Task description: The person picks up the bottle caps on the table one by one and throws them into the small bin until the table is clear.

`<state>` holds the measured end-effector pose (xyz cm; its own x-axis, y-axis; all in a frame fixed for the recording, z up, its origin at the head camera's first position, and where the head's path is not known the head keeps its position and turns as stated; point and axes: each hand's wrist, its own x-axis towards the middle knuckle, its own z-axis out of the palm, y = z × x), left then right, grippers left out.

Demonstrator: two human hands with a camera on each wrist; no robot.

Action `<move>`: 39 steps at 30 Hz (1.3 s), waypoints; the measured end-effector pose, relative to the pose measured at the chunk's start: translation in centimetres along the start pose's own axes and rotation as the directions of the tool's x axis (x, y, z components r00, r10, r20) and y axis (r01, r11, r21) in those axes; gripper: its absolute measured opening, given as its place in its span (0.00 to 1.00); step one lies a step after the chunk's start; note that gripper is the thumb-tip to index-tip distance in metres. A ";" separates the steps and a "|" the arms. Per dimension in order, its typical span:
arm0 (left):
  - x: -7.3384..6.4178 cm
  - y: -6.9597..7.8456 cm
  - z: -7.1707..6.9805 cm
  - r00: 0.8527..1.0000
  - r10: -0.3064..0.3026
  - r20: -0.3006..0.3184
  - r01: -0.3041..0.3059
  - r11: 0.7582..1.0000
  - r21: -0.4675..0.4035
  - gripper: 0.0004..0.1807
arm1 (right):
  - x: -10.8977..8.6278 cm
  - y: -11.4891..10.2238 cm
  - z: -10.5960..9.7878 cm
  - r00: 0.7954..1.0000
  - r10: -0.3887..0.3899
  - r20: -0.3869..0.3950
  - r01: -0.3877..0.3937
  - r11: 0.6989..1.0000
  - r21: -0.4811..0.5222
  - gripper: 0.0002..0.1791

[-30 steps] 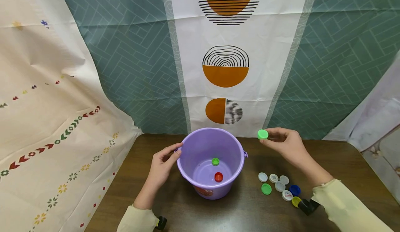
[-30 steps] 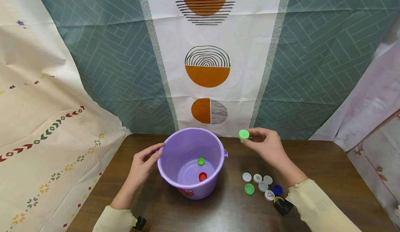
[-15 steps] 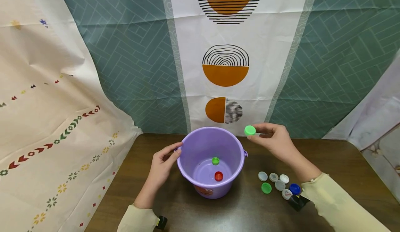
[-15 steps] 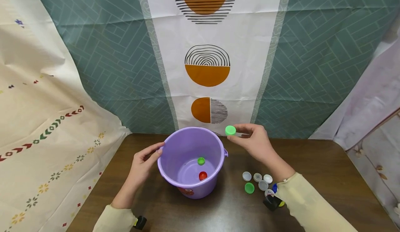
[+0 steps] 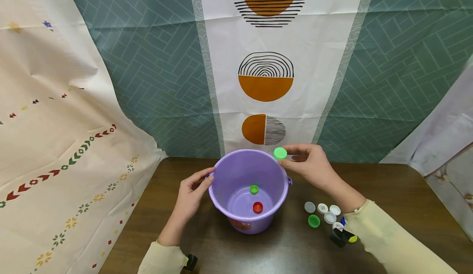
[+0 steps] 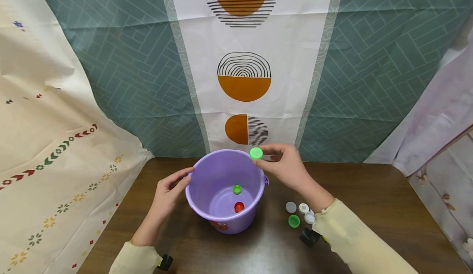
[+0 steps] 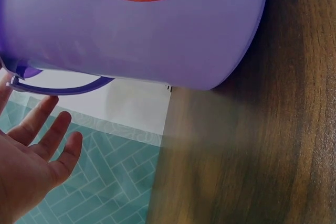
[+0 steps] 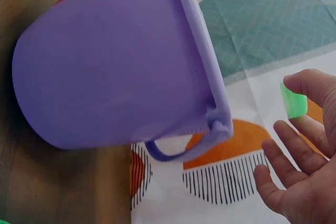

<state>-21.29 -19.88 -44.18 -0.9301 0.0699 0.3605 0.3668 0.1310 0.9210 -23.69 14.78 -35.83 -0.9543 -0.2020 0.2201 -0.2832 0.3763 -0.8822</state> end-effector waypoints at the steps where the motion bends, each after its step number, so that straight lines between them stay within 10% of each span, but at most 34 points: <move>1: 0.0 0.0 0.0 1.000 0.001 0.000 -0.001 1.000 0.001 0.16 | 0.0 -0.2 0.2 1.000 -0.002 0.009 0.002 1.000 0.011 0.21; 39: 0.6 -0.2 0.1 1.000 -0.003 0.029 0.003 1.000 0.006 0.17 | -0.2 -6.1 5.4 0.973 -0.079 0.219 0.056 0.993 0.109 0.17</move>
<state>-21.93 -19.75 -44.12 -0.9303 0.0984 0.3533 0.3643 0.1372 0.9211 -21.23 7.67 -32.71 -0.8850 -0.4240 0.1923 -0.3239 0.2640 -0.9085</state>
